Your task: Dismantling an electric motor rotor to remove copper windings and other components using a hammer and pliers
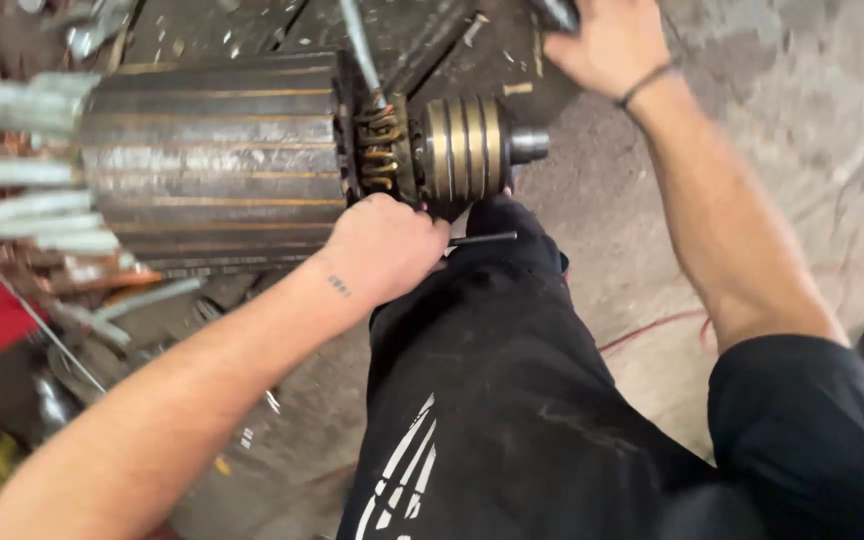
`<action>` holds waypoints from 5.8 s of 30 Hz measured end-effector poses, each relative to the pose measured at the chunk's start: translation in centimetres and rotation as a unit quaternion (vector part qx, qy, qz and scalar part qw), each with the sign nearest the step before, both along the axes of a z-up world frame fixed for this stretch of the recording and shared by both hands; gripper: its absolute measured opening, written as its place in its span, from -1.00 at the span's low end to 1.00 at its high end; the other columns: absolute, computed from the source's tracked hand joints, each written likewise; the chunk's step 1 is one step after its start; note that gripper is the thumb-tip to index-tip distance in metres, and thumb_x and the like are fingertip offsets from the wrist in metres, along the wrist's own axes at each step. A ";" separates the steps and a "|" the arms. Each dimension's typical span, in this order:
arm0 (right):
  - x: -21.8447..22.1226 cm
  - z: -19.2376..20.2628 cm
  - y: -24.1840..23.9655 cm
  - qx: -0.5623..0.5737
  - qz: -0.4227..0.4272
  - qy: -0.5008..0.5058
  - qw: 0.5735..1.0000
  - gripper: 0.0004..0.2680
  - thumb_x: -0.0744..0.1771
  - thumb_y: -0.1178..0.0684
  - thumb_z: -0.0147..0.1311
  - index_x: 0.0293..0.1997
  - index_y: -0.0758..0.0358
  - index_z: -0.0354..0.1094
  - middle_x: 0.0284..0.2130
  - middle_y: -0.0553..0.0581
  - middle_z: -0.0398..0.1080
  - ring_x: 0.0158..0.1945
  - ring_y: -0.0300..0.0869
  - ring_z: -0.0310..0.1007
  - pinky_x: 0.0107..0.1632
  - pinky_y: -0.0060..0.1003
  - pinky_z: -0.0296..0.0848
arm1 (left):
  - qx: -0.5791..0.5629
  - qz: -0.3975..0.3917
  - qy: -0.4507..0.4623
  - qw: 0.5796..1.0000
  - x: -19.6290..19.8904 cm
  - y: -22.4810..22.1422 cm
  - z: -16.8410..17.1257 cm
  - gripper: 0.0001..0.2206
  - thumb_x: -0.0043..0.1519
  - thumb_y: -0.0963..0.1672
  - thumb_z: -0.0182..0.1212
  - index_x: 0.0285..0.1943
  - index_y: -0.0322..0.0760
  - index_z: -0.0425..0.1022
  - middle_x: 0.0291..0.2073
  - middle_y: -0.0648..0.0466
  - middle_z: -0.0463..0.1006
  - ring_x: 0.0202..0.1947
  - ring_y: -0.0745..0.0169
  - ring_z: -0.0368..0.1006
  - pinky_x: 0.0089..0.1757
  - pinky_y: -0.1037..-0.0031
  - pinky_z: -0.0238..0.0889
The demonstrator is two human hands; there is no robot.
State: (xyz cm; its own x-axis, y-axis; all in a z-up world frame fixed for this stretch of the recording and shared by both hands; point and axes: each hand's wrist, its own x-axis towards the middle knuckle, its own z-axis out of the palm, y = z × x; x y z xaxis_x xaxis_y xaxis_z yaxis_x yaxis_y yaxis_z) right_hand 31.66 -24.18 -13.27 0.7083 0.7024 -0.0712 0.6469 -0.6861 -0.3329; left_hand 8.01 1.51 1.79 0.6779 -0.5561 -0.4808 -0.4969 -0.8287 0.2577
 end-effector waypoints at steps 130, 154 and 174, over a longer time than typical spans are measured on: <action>-38.8 3.0 -10.3 0.438 -0.484 0.265 0.710 -0.77 0.28 -0.02 0.14 -0.65 -0.10 0.25 -0.58 -0.20 0.27 -0.44 -0.37 0.25 -0.24 -0.44 0.20 | -0.073 0.168 -0.170 0.968 5.3 9.5 6.6 -0.49 0.32 0.08 -0.09 0.31 -0.25 0.45 0.18 -0.10 0.53 0.00 -0.25 0.47 -0.17 -0.10 0.31; -36.5 11.3 -14.5 0.395 -0.684 0.370 0.488 -0.88 0.26 0.09 -0.05 -0.19 -0.06 0.16 -0.46 -0.17 0.16 -0.58 -0.44 0.01 -0.56 -0.49 0.00 | -0.076 0.175 -0.152 0.970 5.0 9.5 6.6 -0.49 0.32 0.07 -0.08 0.34 -0.23 0.43 0.21 -0.09 0.50 0.05 -0.28 0.43 -0.13 -0.11 0.27; -32.5 13.6 -4.1 0.570 -0.717 0.191 0.354 -0.88 0.19 0.16 -0.01 -0.59 0.10 0.13 -0.66 -0.03 0.11 -0.70 -0.28 0.10 -0.67 -0.35 0.14 | -0.074 0.173 -0.160 0.969 4.8 9.8 6.3 -0.50 0.32 0.06 -0.05 0.34 -0.26 0.41 0.17 -0.10 0.50 0.02 -0.28 0.41 -0.13 -0.10 0.25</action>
State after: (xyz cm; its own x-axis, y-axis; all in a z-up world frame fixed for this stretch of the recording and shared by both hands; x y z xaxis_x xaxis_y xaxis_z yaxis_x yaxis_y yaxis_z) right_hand -0.84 -28.26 0.37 0.4862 -0.6317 -0.6038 -0.3359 0.5028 -0.7965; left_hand 12.79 11.30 8.13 0.9374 -0.3155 -0.1473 -0.2698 -0.9257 0.2652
